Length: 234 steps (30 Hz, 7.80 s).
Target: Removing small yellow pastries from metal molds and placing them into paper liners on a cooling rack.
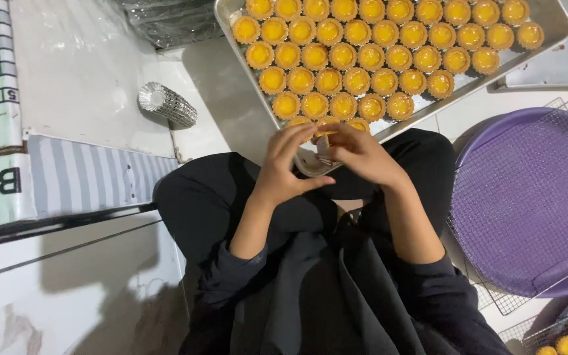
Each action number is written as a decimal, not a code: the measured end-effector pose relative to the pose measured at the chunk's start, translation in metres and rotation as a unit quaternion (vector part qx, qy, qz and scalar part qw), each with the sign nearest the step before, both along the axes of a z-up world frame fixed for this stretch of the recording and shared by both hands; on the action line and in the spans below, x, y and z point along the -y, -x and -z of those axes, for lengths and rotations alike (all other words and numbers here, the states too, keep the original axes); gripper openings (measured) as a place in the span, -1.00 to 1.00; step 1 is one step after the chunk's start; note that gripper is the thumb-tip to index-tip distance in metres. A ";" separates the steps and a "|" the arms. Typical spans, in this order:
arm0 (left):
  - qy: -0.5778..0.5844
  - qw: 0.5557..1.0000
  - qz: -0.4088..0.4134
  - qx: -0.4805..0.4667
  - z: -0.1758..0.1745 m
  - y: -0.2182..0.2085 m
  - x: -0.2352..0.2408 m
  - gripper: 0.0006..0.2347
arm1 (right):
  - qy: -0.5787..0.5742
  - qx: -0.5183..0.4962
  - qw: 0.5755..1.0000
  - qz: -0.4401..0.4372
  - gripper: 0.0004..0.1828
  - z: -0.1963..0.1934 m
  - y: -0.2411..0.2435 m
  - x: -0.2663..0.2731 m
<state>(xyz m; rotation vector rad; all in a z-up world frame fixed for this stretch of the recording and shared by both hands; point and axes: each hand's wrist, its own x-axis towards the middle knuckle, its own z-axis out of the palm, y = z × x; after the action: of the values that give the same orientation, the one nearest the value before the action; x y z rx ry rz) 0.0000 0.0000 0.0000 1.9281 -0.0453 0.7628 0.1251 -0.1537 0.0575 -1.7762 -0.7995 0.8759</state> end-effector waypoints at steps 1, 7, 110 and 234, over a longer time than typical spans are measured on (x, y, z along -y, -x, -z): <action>0.001 1.000 0.002 0.000 -0.002 -0.004 0.001 -0.24 | 0.001 0.000 1.000 0.002 -0.34 0.022 -0.003 0.006; -0.064 0.994 0.087 -0.021 -0.018 -0.012 0.001 -0.43 | -0.200 -0.275 0.940 0.029 -0.39 0.090 -0.003 0.023; 0.418 0.907 0.012 -0.043 0.041 -0.002 -0.048 -0.57 | 0.109 0.500 0.839 -0.185 -0.21 0.074 -0.037 -0.058; 0.475 0.837 0.220 -0.157 0.003 -0.041 0.009 -0.47 | 0.353 0.370 0.796 0.323 -0.30 0.122 -0.059 0.341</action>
<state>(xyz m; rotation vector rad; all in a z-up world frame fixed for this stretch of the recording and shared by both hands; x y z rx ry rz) 0.0407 -0.0092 -0.0026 0.9878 0.0808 0.0766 0.1844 -0.4942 -0.0649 -2.8880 -0.2248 -0.0680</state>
